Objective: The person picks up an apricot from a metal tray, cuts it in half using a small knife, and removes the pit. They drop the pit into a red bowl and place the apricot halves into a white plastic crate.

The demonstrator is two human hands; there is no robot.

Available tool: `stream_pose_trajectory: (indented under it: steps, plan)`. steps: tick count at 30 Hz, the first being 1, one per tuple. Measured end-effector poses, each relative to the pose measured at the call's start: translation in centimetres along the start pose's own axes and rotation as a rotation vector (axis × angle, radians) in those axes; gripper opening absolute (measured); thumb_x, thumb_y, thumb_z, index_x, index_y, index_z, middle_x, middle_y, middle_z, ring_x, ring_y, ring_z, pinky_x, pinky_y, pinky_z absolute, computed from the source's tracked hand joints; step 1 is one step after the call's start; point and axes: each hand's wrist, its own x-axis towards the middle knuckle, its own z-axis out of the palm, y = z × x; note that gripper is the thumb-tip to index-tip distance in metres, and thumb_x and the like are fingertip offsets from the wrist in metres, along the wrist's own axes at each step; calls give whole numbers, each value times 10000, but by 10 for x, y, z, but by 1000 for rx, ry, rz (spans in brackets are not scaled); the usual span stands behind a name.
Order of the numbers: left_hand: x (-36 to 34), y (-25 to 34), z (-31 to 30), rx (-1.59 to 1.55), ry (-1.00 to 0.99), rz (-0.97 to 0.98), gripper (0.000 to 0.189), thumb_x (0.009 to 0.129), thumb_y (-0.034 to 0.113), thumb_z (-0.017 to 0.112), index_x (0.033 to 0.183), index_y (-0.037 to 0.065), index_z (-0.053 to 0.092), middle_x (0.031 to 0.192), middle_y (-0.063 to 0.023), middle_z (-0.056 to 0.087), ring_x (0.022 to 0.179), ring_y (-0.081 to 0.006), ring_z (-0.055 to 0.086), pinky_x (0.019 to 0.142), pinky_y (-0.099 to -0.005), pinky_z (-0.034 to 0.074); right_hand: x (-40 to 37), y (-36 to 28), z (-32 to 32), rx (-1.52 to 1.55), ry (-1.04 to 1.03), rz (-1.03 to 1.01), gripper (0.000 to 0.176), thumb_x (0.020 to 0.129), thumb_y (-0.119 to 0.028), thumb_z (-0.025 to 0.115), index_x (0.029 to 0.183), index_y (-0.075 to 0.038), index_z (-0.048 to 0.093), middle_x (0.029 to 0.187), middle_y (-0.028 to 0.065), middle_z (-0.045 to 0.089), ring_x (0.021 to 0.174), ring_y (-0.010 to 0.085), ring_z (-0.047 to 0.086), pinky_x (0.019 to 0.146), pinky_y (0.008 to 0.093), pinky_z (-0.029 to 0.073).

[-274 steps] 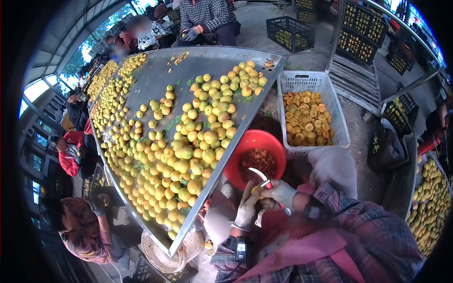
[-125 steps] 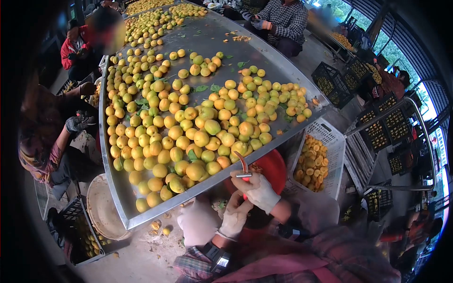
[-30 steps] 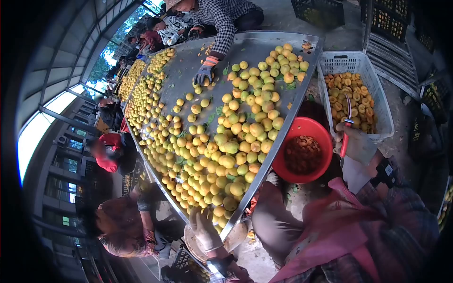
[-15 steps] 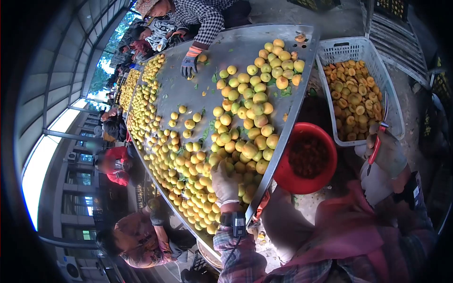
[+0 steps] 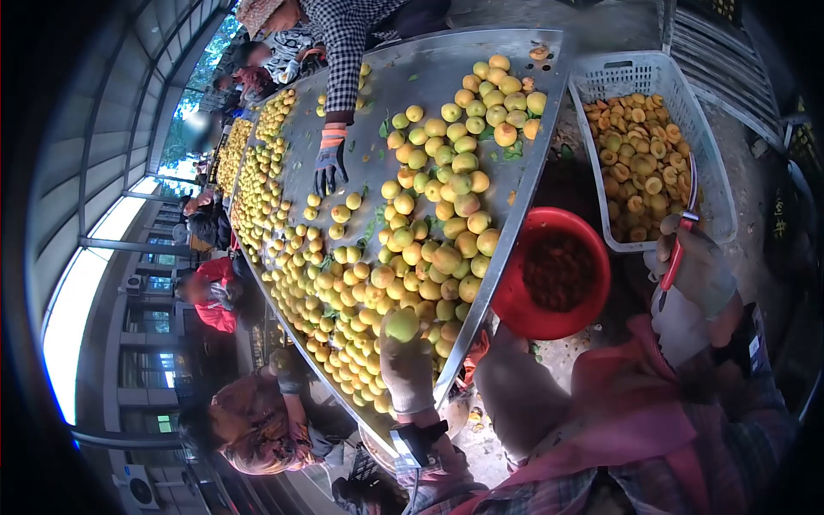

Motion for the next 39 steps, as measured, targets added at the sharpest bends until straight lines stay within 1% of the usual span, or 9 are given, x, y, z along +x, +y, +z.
stream_pose_trajectory:
  steps: [3,5,7,10,21,26,29,31,39]
  plan:
    - [-4,-4,10,491,-81,98,512,915,299,542,1360,69,435,1154,-72,576,995,-225,598,670,-270,446,-5,3,-3,-3,-3,-12,251,1007,-206,439,1178,-55,543,902,88,616,777,205,636,747,381,548]
    - [-6,-2,23,-450,0,-219,514,932,365,552,1349,83,445,1132,-58,586,949,-213,602,667,-258,442,-8,-1,-3,-15,11,-31,255,1005,-212,448,1175,-51,549,896,86,617,780,204,635,749,377,549]
    - [-8,-2,33,-121,45,-126,470,919,283,633,1302,58,481,1106,-57,599,911,-162,603,758,-263,491,-11,-7,-1,-35,52,-17,245,1002,-210,457,1160,-55,562,890,87,619,783,201,633,747,377,549]
    - [1,-1,48,167,50,-95,406,868,227,687,1185,21,537,875,-9,592,716,-94,538,638,-221,438,-13,-10,-5,-87,106,-18,231,995,-248,457,1143,-98,552,868,75,604,761,211,540,693,352,478]
    - [67,-33,110,933,-391,359,446,839,173,745,1169,-23,517,982,-83,608,914,-164,575,849,-289,477,-17,-28,-17,-57,154,-32,270,971,-238,528,1144,-34,562,887,102,603,798,228,607,721,365,514]
    - [83,-24,140,1085,-310,145,517,800,297,749,1152,-26,551,1053,-184,639,978,-293,633,865,-360,497,-19,-39,-20,-66,197,2,290,965,-258,534,1148,-35,558,885,102,607,789,237,617,716,360,510]
    - [94,-35,142,581,-384,78,454,839,287,722,1149,-6,565,1036,-163,644,949,-260,635,854,-342,497,-18,-42,-23,-67,212,6,290,961,-263,537,1150,-44,559,886,102,610,785,239,622,716,360,508]
    - [104,-34,152,797,-406,258,423,858,284,711,1150,9,577,1018,-153,656,922,-246,642,840,-338,500,-17,-42,-25,-62,218,9,287,959,-262,538,1150,-49,560,888,101,611,784,240,623,717,361,508]
    - [137,-34,174,1046,-418,56,501,818,348,708,1188,29,598,973,-165,681,881,-264,666,798,-350,515,-16,-50,-24,-79,231,25,282,949,-258,553,1140,-50,563,888,99,620,788,230,627,717,357,516]
